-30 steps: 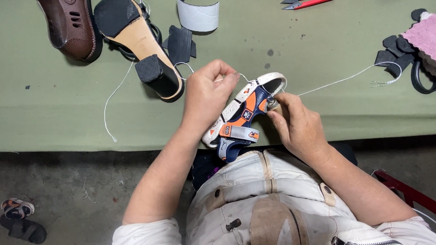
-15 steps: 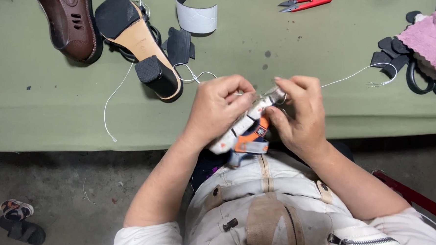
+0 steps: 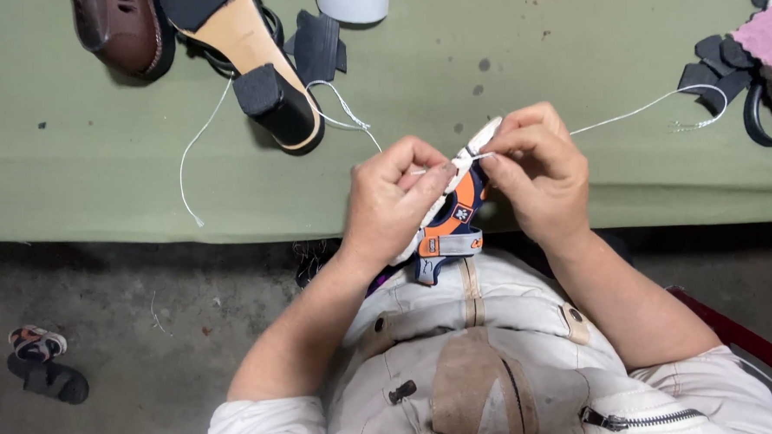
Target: Hand-stitching the upper part of a child's sandal to the sole using a stitching awl and thread.
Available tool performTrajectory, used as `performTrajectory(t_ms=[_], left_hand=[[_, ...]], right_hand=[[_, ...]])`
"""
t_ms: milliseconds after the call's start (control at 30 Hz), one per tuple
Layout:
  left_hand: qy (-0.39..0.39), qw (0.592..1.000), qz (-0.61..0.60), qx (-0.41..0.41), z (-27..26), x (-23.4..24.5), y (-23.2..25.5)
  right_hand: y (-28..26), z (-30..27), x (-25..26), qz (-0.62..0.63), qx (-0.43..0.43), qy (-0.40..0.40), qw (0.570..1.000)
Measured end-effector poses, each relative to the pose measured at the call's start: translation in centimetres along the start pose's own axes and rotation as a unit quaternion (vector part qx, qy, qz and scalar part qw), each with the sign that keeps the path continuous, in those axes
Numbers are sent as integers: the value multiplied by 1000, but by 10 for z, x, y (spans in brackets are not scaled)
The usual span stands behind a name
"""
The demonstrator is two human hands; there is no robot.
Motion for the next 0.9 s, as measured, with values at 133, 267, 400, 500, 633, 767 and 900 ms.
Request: performTrajectory(t_ms=[133, 267, 400, 500, 633, 767, 900], left_hand=[[20, 999, -12, 43, -1, -2, -17], [40, 995, -12, 85, 8, 0, -34], [24, 994, -20, 105, 18, -1, -38], [24, 993, -20, 114, 22, -1, -36], [24, 991, -36, 126, 29, -1, -49], [17, 991, -38, 128, 34, -1, -43], [5, 992, -24, 120, 45, 1, -29]], right_hand=[[6, 1, 0, 22, -9, -10, 1000], [5, 2, -3, 29, -9, -9, 1000], [6, 3, -3, 24, -5, -2, 1000], [5, 6, -4, 10, 0, 9, 1000], [2, 10, -7, -35, 2, 26, 999], [-4, 15, -7, -46, -3, 28, 999], [-7, 20, -9, -68, 0, 28, 997]])
Point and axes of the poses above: each hand's wrist, its own z-axis towards the middle knuckle, its own x-axis out of the back of the hand, y = z × x, the point moved 7 cm from there along z, towards the middle knuckle, and after that the axes turned 7 degrees about -z, right-handed, at the moved point
